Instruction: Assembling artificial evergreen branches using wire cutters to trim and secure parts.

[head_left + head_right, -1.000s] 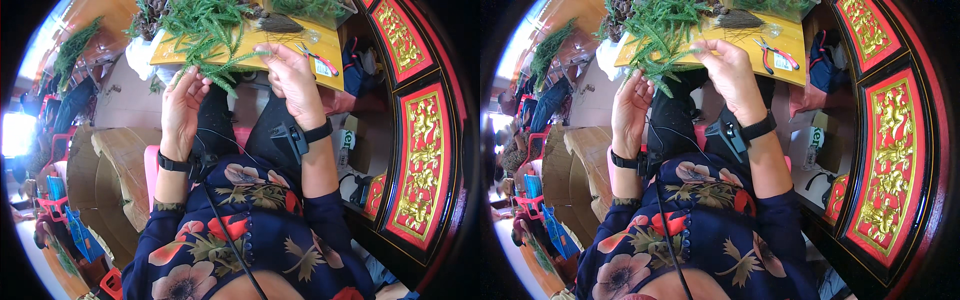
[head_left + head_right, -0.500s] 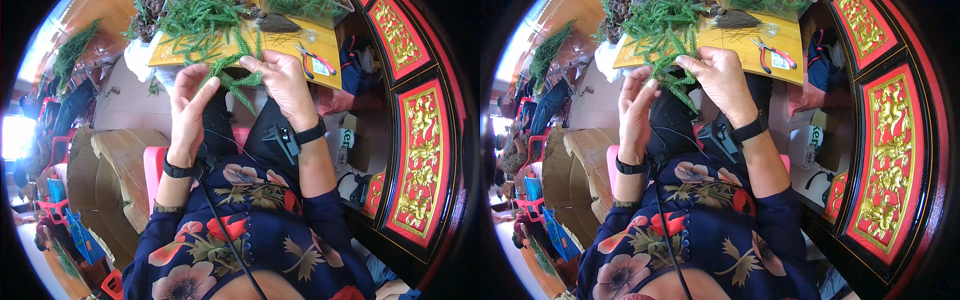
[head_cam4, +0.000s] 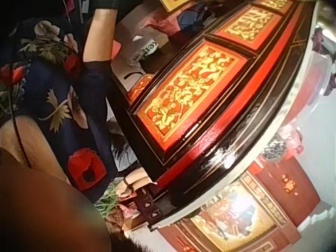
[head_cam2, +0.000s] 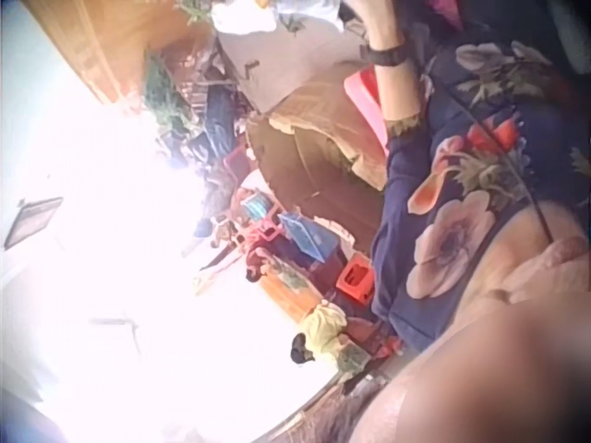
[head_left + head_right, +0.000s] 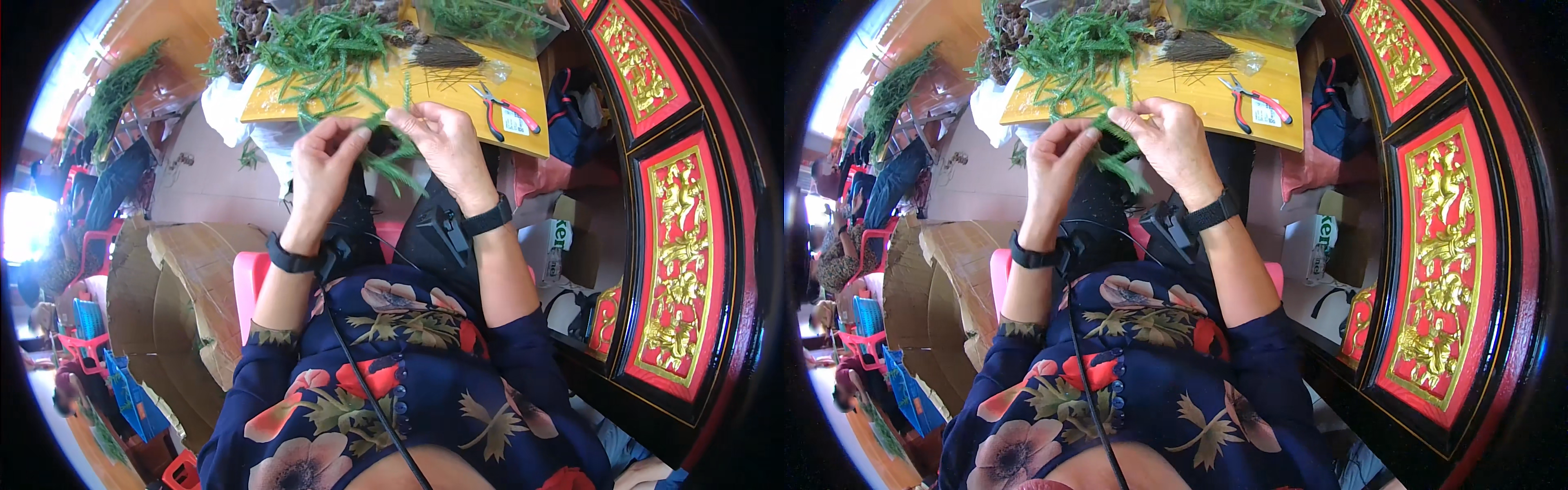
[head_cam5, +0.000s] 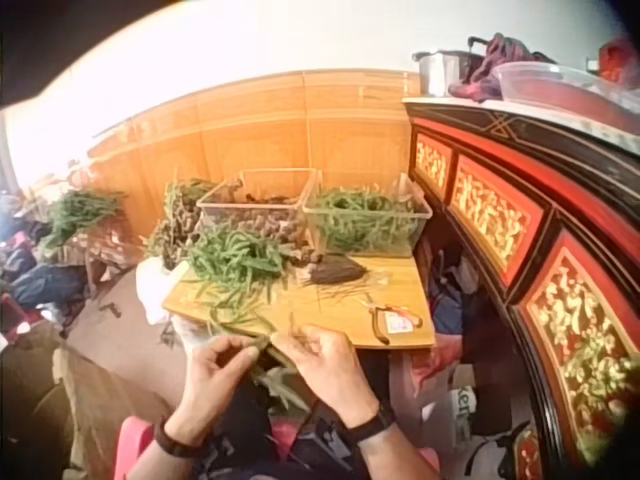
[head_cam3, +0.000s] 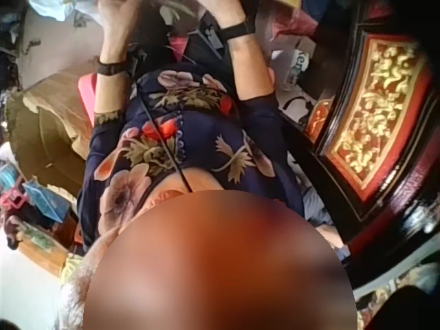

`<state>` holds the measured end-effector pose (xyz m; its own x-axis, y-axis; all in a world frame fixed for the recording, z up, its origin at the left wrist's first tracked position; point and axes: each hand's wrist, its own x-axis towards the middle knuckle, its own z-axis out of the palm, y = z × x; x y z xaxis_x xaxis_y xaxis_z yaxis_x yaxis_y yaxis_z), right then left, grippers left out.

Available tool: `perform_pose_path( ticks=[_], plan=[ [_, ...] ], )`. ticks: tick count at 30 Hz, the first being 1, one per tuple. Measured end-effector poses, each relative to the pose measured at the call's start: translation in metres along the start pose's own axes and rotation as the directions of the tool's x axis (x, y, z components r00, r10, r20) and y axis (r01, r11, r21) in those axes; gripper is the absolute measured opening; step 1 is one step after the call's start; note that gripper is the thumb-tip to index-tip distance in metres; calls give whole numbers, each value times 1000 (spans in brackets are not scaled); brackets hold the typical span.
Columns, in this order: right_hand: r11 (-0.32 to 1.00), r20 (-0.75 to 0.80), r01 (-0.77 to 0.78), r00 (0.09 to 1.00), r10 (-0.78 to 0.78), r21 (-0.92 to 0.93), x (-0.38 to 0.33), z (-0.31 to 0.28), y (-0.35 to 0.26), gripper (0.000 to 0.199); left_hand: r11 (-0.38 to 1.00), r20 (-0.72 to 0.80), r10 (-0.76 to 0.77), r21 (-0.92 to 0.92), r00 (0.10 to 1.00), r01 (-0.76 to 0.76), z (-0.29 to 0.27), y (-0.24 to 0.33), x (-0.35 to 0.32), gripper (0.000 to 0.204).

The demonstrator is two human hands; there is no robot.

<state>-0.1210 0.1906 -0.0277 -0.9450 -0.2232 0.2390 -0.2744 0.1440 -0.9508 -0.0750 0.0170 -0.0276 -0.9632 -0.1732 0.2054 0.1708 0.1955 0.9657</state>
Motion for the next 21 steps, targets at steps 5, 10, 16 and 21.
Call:
perform_pose_path(
  ticks=[5,10,16,21],
  plan=[
    [988,-130,-133,981,142,75,8,-18,28,28,1000,-170,8,0,985,-8,-30,-25,81,18],
    [989,-156,-121,982,106,-91,45,-23,61,28,981,-229,-63,166,971,103,-73,-73,146,32],
    [877,-117,-28,993,-32,-479,151,-46,71,21,903,-214,-93,393,972,173,-64,-90,151,65],
    [679,-100,-46,994,-40,-733,202,-32,80,20,943,-151,-69,312,986,114,-48,-64,116,70]
  ],
)
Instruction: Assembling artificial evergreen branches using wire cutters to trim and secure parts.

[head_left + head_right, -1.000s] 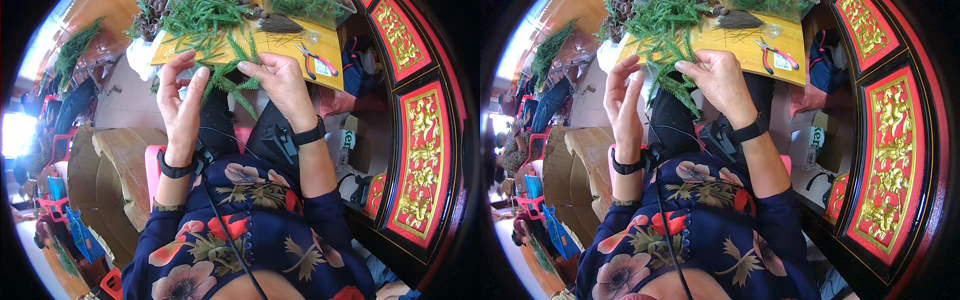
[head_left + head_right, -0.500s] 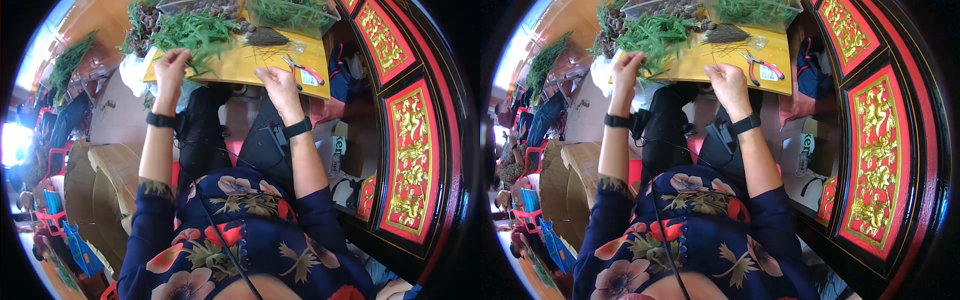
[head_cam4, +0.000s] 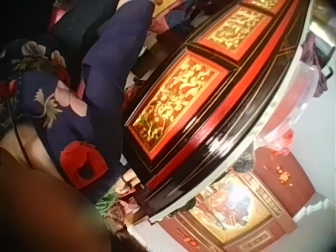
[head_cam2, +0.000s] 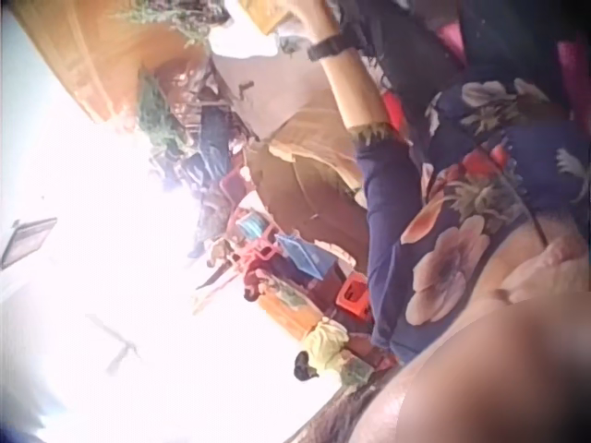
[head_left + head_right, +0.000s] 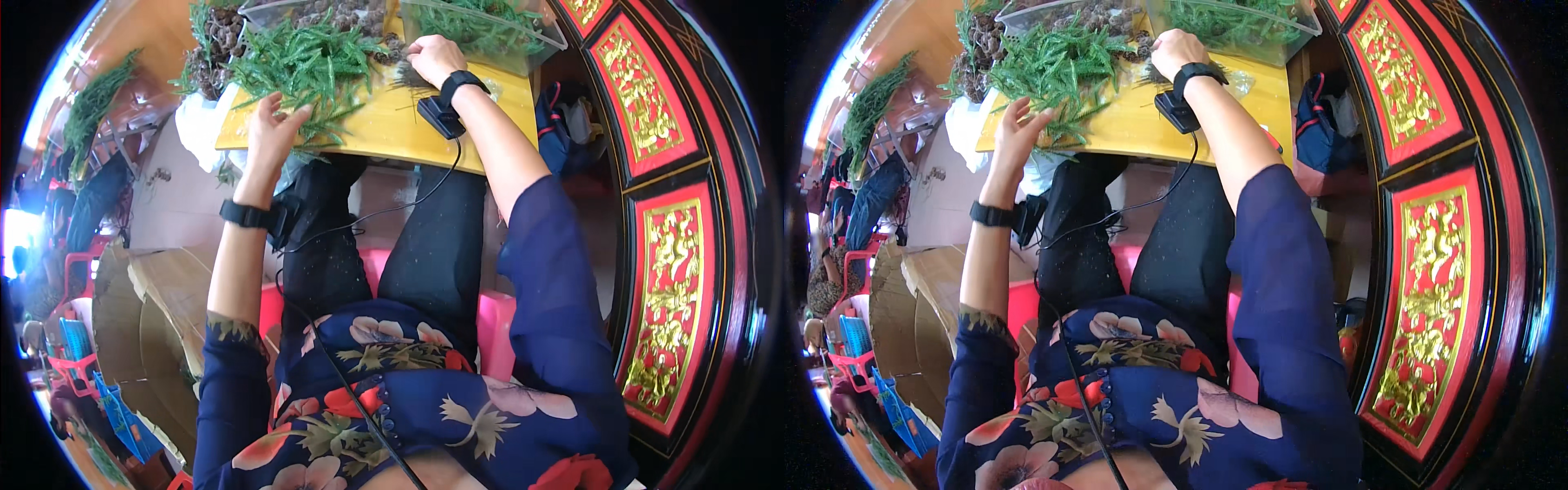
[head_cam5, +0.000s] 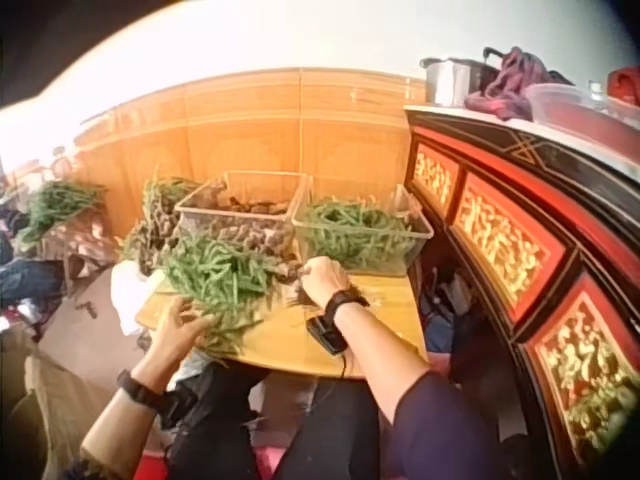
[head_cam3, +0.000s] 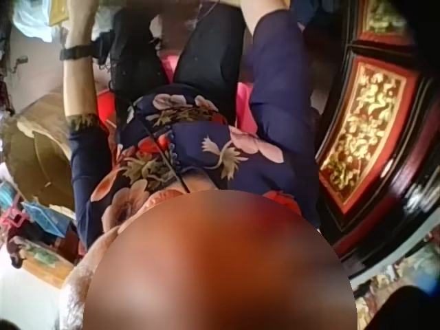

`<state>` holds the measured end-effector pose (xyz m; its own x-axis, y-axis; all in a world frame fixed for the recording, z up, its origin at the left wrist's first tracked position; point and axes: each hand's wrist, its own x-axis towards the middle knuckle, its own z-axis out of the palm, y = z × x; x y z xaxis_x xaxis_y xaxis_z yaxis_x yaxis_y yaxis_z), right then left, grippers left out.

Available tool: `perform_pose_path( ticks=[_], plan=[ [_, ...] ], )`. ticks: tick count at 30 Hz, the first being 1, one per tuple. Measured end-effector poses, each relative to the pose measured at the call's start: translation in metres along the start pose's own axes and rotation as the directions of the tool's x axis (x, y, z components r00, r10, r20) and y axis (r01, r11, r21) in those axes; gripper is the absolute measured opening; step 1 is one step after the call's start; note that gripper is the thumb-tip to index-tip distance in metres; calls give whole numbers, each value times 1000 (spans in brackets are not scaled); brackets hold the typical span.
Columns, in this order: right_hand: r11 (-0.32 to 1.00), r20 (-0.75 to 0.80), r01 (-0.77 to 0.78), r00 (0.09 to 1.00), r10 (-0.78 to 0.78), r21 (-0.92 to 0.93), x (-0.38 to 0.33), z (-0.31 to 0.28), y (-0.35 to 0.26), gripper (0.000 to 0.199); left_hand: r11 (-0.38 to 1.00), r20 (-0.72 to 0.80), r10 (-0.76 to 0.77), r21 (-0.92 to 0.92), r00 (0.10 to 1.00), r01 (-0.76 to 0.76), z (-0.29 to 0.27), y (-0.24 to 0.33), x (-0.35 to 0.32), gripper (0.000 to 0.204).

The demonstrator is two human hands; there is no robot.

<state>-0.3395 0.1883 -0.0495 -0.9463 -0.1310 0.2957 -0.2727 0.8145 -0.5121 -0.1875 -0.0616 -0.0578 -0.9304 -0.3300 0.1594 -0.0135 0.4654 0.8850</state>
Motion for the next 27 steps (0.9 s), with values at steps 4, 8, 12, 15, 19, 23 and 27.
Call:
perform_pose_path(
  ticks=[4,8,12,15,19,23,27],
  plan=[
    [986,90,44,995,-30,-163,19,7,5,24,990,-95,137,36,986,-134,-1,15,-33,64],
    [942,167,123,983,-73,-313,30,19,15,27,976,-74,93,-190,993,-106,-4,25,-68,54],
    [901,234,232,960,-152,-367,31,12,2,26,942,-36,9,-334,999,-21,-3,31,-89,47],
    [904,191,258,960,-202,-340,25,5,-3,24,911,24,-64,-406,998,68,0,37,-97,44],
    [965,-8,254,967,-255,-69,12,-8,-2,22,914,28,-3,-406,1000,14,5,46,-108,44],
    [791,113,41,984,-137,610,-36,-47,-42,26,932,83,42,-362,996,-9,4,63,-109,43],
    [460,466,-347,867,-173,817,-129,-84,-93,32,848,31,82,-528,996,-54,7,84,-118,37]
  ],
)
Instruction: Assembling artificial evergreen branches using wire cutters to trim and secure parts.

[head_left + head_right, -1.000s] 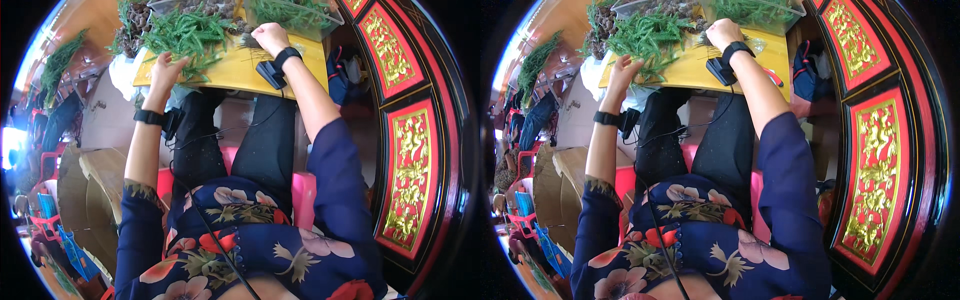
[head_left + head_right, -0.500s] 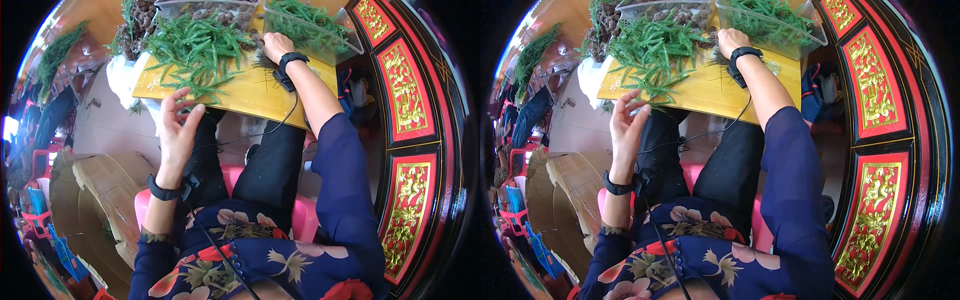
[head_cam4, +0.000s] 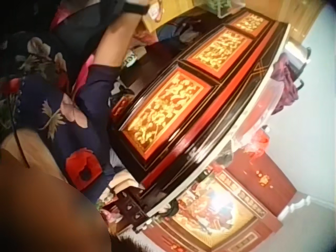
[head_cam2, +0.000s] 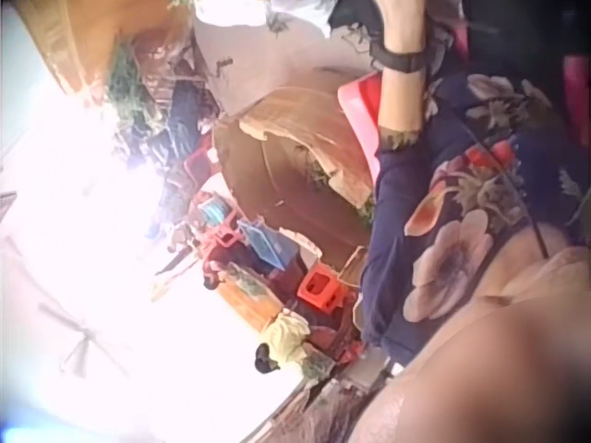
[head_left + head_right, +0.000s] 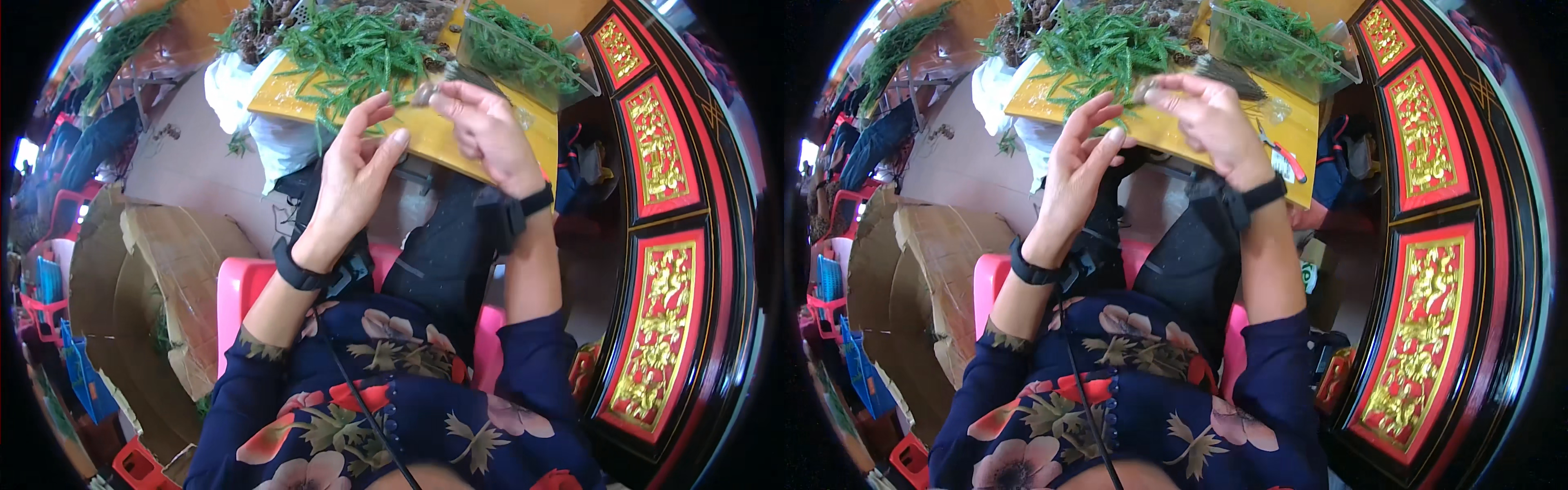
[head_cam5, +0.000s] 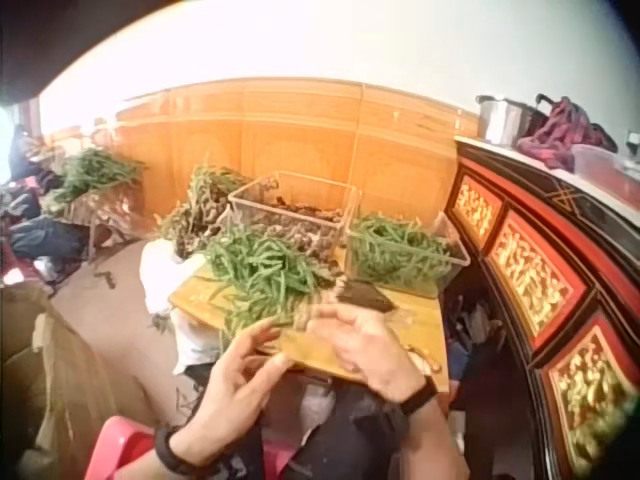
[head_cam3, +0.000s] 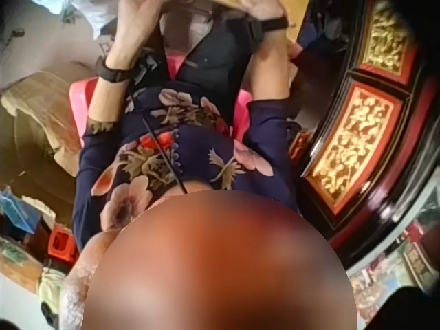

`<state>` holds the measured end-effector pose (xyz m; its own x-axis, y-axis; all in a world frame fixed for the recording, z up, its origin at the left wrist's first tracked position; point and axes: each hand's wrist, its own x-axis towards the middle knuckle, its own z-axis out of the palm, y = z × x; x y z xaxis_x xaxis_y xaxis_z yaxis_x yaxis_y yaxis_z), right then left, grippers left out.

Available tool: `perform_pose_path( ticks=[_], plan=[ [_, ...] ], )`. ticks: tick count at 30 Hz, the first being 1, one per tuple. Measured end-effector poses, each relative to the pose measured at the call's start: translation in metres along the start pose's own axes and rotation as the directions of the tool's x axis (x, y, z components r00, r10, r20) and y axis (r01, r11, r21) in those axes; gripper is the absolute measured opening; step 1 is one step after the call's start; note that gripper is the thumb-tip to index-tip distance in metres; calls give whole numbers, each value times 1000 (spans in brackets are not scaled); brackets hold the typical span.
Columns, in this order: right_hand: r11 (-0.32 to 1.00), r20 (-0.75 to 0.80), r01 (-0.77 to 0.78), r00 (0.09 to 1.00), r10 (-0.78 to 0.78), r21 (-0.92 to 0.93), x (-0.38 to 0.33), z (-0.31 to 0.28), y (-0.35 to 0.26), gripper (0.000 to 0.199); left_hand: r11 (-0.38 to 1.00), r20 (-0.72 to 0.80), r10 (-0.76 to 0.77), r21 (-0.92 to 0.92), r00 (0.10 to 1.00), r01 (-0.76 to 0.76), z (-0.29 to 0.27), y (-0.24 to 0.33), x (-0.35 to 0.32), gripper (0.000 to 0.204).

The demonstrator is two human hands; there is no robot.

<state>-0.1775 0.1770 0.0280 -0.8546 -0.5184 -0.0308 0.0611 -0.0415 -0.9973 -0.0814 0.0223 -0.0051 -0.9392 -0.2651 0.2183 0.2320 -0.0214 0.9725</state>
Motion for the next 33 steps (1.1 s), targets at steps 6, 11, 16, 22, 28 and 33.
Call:
perform_pose_path(
  ticks=[6,11,16,22,28,33],
  plan=[
    [996,101,50,993,-57,69,-65,41,-6,27,939,191,-62,-322,980,122,-6,22,-28,34],
    [982,-94,161,981,-170,-94,-81,45,10,22,916,187,-140,-348,972,199,-22,16,-38,35],
    [867,-61,385,904,-423,-317,-90,44,29,18,799,275,-257,-479,927,364,-28,4,-35,35],
    [748,-173,339,841,-513,-571,-105,61,39,7,739,313,-280,-533,908,411,-13,3,-36,31],
    [622,-194,414,707,-680,-665,-102,51,42,6,751,350,-267,-508,898,421,-9,0,-38,30],
    [608,-195,434,685,-702,-665,-101,49,43,7,706,352,-283,-554,892,442,-4,1,-41,26]
  ],
)
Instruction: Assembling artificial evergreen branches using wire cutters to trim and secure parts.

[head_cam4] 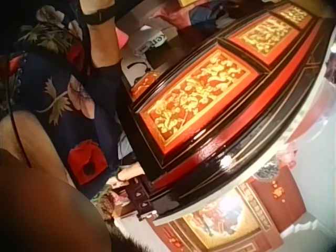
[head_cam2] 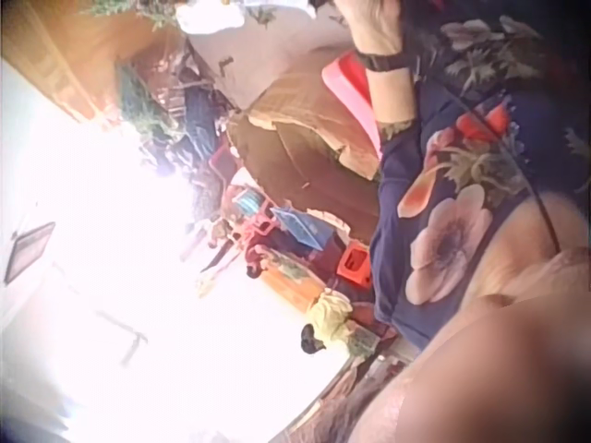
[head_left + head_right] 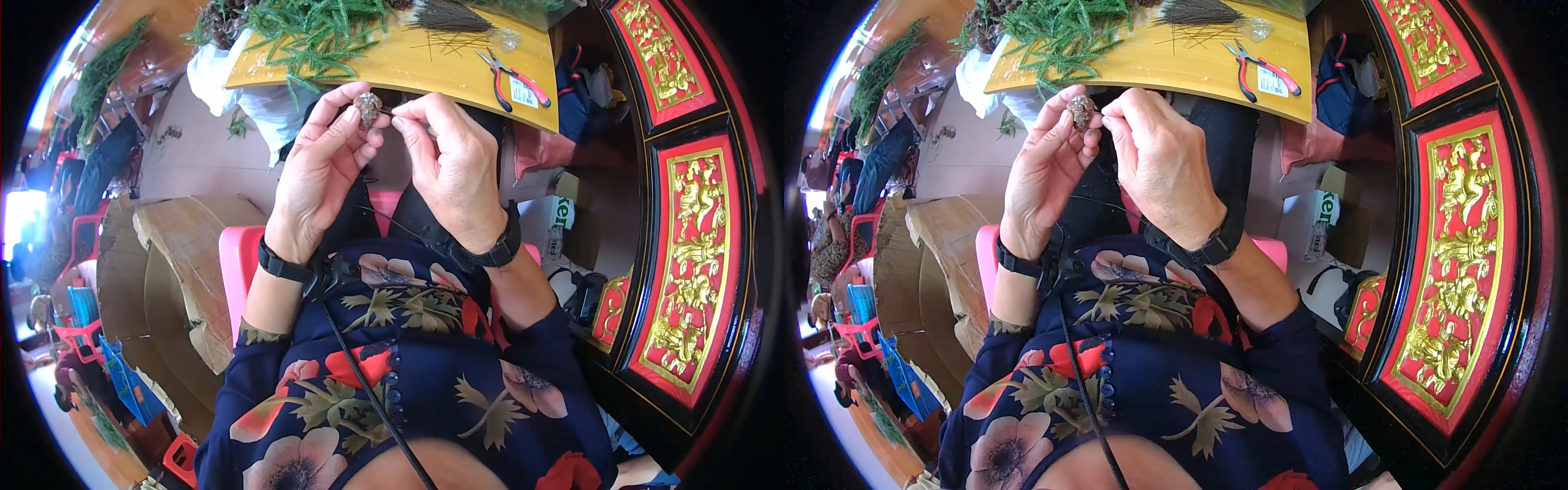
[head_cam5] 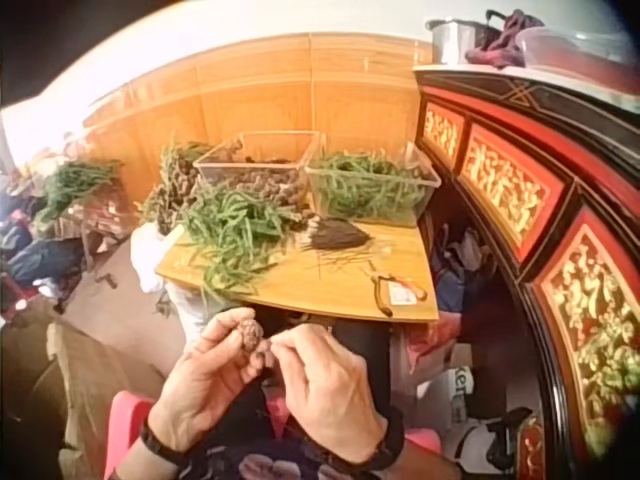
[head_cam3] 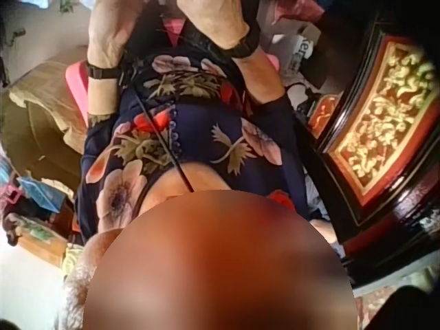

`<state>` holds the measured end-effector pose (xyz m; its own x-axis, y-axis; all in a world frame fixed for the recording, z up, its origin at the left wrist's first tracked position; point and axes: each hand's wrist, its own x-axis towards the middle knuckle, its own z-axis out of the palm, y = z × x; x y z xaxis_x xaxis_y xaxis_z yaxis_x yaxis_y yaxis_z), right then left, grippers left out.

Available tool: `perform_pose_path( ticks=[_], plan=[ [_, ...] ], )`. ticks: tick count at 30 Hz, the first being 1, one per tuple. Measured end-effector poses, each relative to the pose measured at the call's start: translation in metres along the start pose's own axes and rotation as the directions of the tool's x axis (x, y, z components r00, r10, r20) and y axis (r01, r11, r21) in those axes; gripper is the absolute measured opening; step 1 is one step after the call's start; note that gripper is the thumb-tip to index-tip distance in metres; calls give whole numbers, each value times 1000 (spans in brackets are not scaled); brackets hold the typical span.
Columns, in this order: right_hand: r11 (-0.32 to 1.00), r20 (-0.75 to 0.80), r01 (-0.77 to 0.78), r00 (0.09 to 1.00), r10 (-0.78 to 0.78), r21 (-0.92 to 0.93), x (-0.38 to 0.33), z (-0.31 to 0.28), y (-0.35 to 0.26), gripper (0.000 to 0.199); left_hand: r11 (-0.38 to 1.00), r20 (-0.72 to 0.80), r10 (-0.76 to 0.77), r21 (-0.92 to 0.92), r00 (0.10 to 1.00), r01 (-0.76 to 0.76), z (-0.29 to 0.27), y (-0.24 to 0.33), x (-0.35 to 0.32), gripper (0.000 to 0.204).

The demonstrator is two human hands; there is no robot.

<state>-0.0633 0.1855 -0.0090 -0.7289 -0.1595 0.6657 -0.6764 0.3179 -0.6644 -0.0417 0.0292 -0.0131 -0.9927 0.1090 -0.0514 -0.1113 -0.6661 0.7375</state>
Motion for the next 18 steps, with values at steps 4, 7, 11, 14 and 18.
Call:
perform_pose_path(
  ticks=[4,7,11,14,18],
  plan=[
    [999,8,-37,999,37,20,-3,3,-3,7,999,-14,46,30,999,-45,3,-2,-1,25],
    [998,3,-63,998,63,1,-5,4,-4,8,991,-25,80,105,996,-77,5,-3,-1,24],
    [996,29,-89,996,89,-14,-6,5,-5,8,934,-16,189,311,982,-174,7,-6,-1,23],
    [992,29,-120,992,119,42,-6,6,-5,9,928,-12,210,318,978,-195,11,-8,-2,21],
    [996,14,-91,996,91,5,-7,8,-3,9,908,-22,268,340,963,-244,13,-11,-2,19]
  ],
)
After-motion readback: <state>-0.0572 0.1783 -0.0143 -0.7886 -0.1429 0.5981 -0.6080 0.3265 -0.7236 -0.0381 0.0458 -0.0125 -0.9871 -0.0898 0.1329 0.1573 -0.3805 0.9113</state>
